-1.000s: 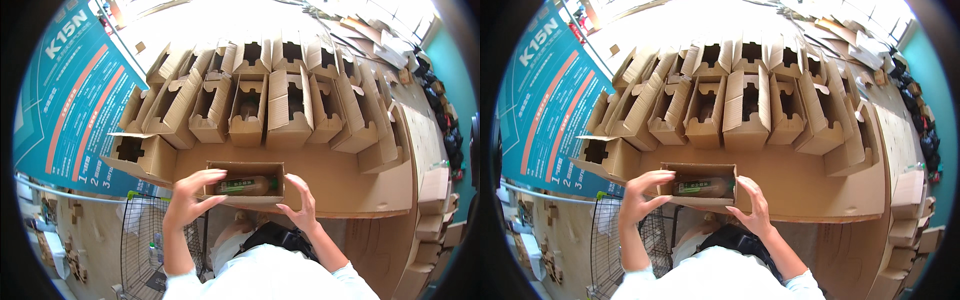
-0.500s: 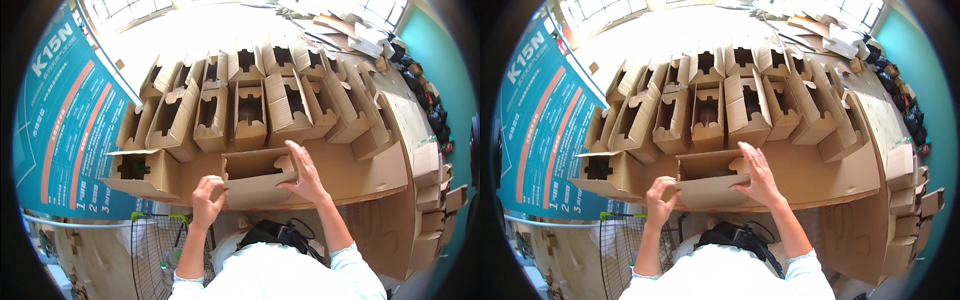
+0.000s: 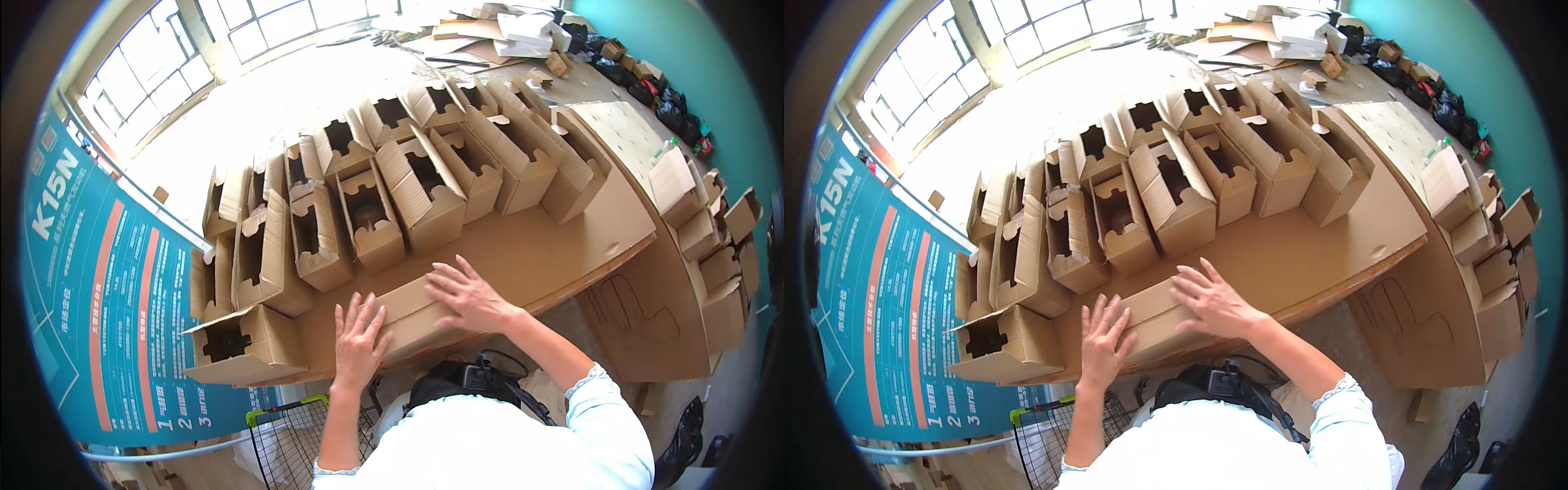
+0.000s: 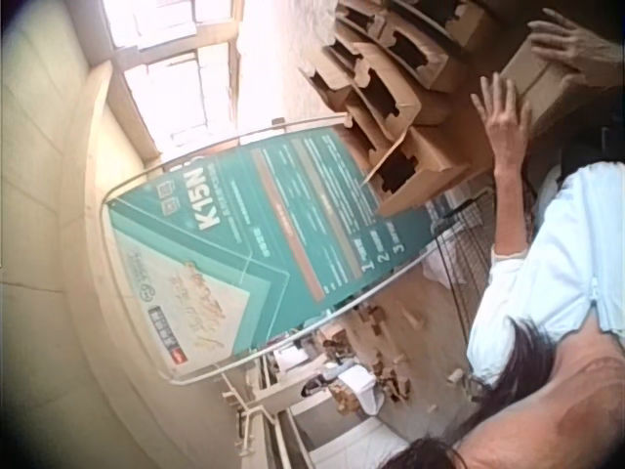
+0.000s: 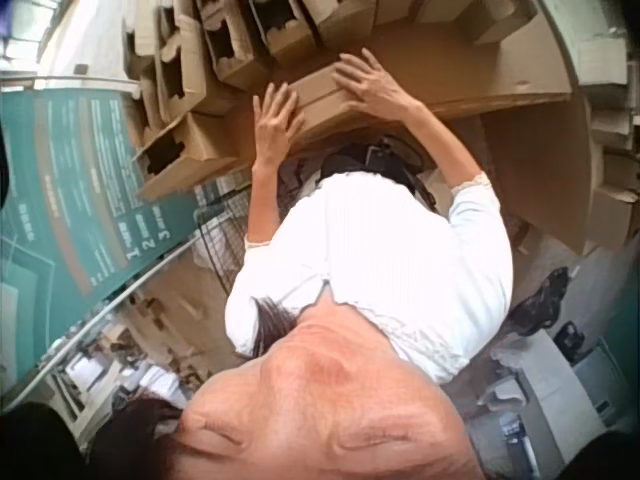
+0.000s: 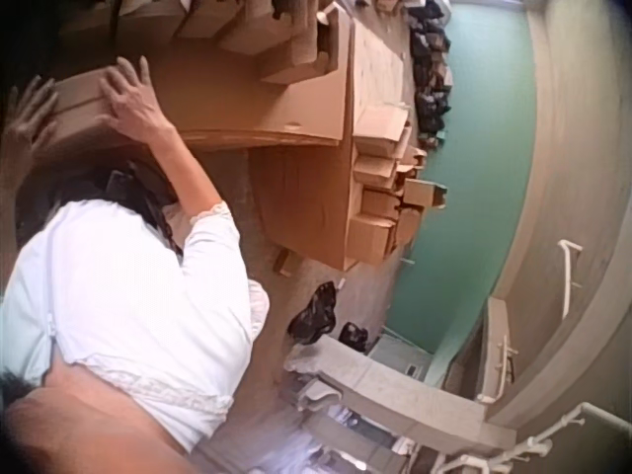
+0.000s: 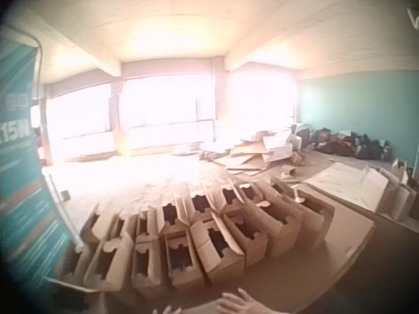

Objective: The person retrieves plastic bottles from a shopping cart and inserts them into individual slots within cardboard boxes. They move boxes on the table to access empty compartments.

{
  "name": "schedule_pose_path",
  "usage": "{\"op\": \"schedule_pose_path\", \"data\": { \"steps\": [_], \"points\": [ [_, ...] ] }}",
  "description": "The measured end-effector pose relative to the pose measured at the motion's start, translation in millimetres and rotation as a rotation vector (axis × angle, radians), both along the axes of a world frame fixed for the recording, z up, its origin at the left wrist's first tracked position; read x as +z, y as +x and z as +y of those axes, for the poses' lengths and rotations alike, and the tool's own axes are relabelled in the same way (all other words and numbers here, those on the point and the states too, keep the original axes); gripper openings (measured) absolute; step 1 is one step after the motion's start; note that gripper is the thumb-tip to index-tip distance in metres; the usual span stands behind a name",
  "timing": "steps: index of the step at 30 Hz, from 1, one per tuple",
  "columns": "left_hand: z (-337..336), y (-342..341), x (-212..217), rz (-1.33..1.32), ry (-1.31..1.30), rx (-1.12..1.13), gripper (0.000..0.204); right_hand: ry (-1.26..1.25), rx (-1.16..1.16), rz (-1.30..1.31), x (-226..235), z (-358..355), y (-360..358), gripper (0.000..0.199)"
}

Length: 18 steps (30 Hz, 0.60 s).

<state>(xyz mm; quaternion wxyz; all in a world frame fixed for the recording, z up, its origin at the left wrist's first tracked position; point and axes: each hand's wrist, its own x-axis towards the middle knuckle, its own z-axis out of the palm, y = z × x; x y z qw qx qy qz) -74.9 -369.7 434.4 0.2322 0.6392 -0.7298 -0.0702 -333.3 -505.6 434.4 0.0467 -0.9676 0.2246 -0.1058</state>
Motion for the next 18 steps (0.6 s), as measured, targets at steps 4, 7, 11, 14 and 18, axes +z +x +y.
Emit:
{"op": "schedule_pose_path", "data": {
  "steps": [4, 7, 11, 14, 18],
  "points": [
    [-11.0, 19.5, 26.6, -0.019, 0.264, -0.215, 0.095, 0.163, -0.006, 0.128, 10.2, 13.6, 2.7, 0.105],
    [-26.5, 20.6, 40.3, 0.002, 0.326, -0.268, 0.096, 0.218, 0.012, 0.224, 21.1, -5.5, 14.6, 0.114],
    [-24.5, 13.3, 28.7, 0.055, 0.239, -0.281, 0.096, 0.392, 0.042, 0.263, 32.0, -25.7, 24.4, 0.115],
    [-23.5, -11.2, 19.7, 0.078, 0.155, -0.265, 0.089, 0.246, 0.038, 0.152, 16.6, -23.1, -8.6, 0.110],
    [-63.2, -79.1, 16.8, 0.082, 0.127, -0.305, 0.083, 0.193, -0.084, 0.161, 16.7, -43.0, -80.8, 0.106]
  ]
}}
